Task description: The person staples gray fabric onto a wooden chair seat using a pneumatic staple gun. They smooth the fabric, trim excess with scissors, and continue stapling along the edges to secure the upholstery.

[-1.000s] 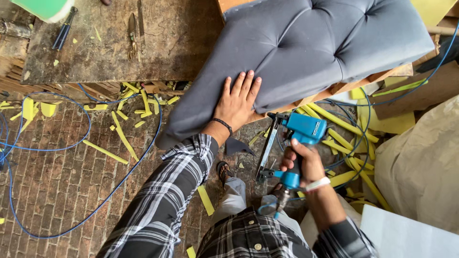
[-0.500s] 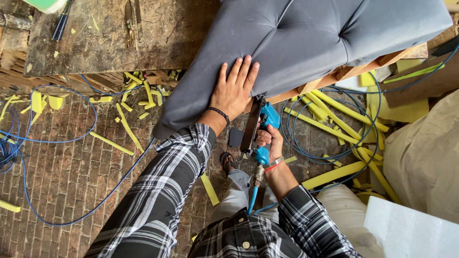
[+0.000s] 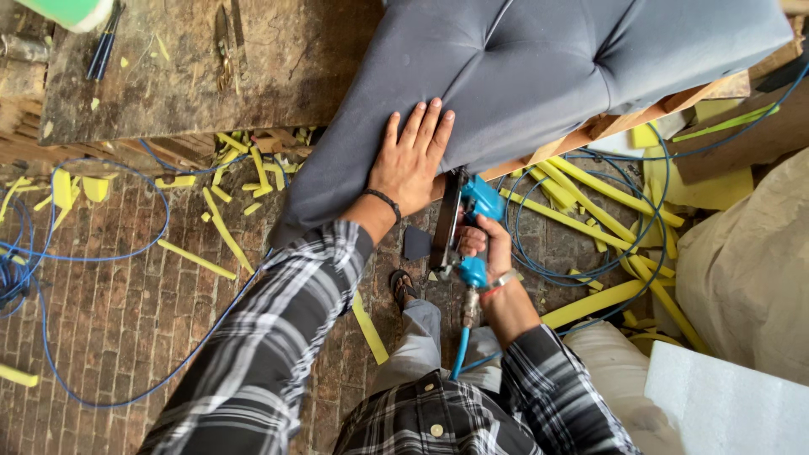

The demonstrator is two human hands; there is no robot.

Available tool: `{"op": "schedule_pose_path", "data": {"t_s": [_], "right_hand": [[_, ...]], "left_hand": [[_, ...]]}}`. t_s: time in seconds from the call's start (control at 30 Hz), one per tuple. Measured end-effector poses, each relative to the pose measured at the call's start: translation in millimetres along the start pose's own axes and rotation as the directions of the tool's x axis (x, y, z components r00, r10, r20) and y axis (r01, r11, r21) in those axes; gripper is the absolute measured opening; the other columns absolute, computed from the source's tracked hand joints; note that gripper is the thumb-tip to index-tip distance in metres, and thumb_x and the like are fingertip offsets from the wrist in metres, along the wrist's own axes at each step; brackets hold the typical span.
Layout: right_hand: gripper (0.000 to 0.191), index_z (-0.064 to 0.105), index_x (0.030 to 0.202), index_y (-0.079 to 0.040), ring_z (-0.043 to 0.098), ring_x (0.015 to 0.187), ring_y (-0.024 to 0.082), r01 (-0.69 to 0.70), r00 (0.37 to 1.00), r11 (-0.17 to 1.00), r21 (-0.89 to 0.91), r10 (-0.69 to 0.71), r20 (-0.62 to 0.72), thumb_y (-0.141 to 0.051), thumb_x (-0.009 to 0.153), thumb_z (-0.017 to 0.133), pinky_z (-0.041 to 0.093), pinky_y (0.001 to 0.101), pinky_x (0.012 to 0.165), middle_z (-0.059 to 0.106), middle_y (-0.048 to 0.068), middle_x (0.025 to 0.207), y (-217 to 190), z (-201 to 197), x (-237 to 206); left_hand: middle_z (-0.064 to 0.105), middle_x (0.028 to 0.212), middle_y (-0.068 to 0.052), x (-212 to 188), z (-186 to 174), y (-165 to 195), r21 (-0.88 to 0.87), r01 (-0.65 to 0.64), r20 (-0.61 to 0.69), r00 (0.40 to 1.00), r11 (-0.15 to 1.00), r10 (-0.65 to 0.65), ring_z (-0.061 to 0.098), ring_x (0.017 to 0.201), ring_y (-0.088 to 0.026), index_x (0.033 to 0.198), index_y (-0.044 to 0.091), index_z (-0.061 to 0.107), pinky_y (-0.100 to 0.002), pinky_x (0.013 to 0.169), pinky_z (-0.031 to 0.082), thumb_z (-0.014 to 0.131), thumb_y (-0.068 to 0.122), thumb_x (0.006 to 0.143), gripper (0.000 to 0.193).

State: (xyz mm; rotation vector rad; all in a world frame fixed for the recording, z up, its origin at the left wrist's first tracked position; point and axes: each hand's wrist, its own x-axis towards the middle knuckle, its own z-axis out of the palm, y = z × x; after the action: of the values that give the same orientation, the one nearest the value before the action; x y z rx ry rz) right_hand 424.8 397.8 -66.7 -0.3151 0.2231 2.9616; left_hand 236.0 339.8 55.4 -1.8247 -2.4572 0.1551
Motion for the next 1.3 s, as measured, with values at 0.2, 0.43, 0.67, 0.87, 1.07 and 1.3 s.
{"op": "schedule_pose_path", "data": {"t_s": [0.2, 0.43, 0.67, 0.87, 1.07, 1.3], "right_hand": [[0.023, 0.060, 0.090, -0.004, 0.061, 0.059, 0.019, 0.328, 0.816, 0.838, -0.437, -0.484, -0.316, -0.026, 0.093, 0.066, 0.053, 0.0343, 0.055, 0.064, 0.006, 0.072, -14.0, 14.0, -35.0], [0.030, 0.066, 0.112, -0.003, 0.074, 0.084, 0.020, 0.574, 0.495, 0.592, -0.566, -0.801, -0.336, -0.015, 0.086, 0.075, 0.055, 0.0308, 0.067, 0.077, 0.009, 0.102, -49.6, 24.7, 10.1], [0.027, 0.061, 0.107, -0.003, 0.073, 0.091, 0.020, 0.632, 0.486, 0.574, -0.520, -0.817, -0.312, -0.012, 0.088, 0.077, 0.053, 0.0306, 0.069, 0.074, 0.010, 0.109, -83.9, 35.6, 21.8], [0.026, 0.055, 0.100, -0.006, 0.070, 0.083, 0.021, 0.640, 0.503, 0.587, -0.496, -0.808, -0.306, -0.006, 0.086, 0.077, 0.054, 0.0333, 0.068, 0.069, 0.007, 0.096, -100.0, 32.5, 20.4], [0.026, 0.056, 0.100, -0.001, 0.064, 0.080, 0.023, 0.654, 0.555, 0.584, -0.481, -0.802, -0.219, -0.001, 0.087, 0.078, 0.055, 0.0374, 0.075, 0.064, 0.009, 0.091, -103.3, 36.2, 19.3], [0.034, 0.055, 0.101, -0.004, 0.065, 0.085, 0.025, 0.655, 0.426, 0.602, -0.457, -0.793, -0.435, 0.003, 0.076, 0.077, 0.057, 0.0411, 0.081, 0.064, 0.008, 0.094, -103.7, 36.0, 12.7]], "left_hand": [[0.020, 0.167, -0.021, 40.0, -15.6, 7.5, -0.267, -0.052, -0.149, 0.989, 0.962, 0.013, 0.020, 0.153, -0.040, 0.161, 0.005, 0.023, -0.058, 0.122, 0.012, 0.054, 0.047, 0.101, 0.079], [0.024, 0.169, -0.015, 98.8, -10.9, 41.4, -0.196, -0.223, -0.174, 0.966, 0.955, 0.190, 0.021, 0.155, -0.039, 0.163, 0.006, 0.024, -0.054, 0.126, 0.016, 0.049, 0.039, 0.104, 0.072], [0.020, 0.170, -0.018, 94.5, -24.6, 46.1, -0.059, -0.392, -0.189, 0.908, 0.918, 0.375, 0.018, 0.157, -0.036, 0.163, 0.000, 0.022, -0.050, 0.127, 0.015, 0.049, 0.040, 0.103, 0.076], [0.014, 0.169, -0.023, 105.3, -32.8, 49.2, -0.037, -0.571, -0.025, 0.821, 0.820, 0.571, 0.013, 0.157, -0.035, 0.160, -0.004, 0.020, -0.048, 0.126, 0.012, 0.057, 0.050, 0.091, 0.095], [0.015, 0.168, -0.025, 106.6, -42.0, 51.4, -0.021, -0.623, -0.004, 0.782, 0.782, 0.623, 0.015, 0.157, -0.036, 0.159, -0.005, 0.020, -0.048, 0.127, 0.012, 0.061, 0.052, 0.086, 0.101], [0.021, 0.170, -0.016, 121.4, -31.4, 63.5, -0.113, -0.588, -0.110, 0.808, 0.801, 0.578, 0.019, 0.156, -0.030, 0.163, 0.003, 0.022, -0.049, 0.126, 0.015, 0.055, 0.048, 0.098, 0.086]]}}
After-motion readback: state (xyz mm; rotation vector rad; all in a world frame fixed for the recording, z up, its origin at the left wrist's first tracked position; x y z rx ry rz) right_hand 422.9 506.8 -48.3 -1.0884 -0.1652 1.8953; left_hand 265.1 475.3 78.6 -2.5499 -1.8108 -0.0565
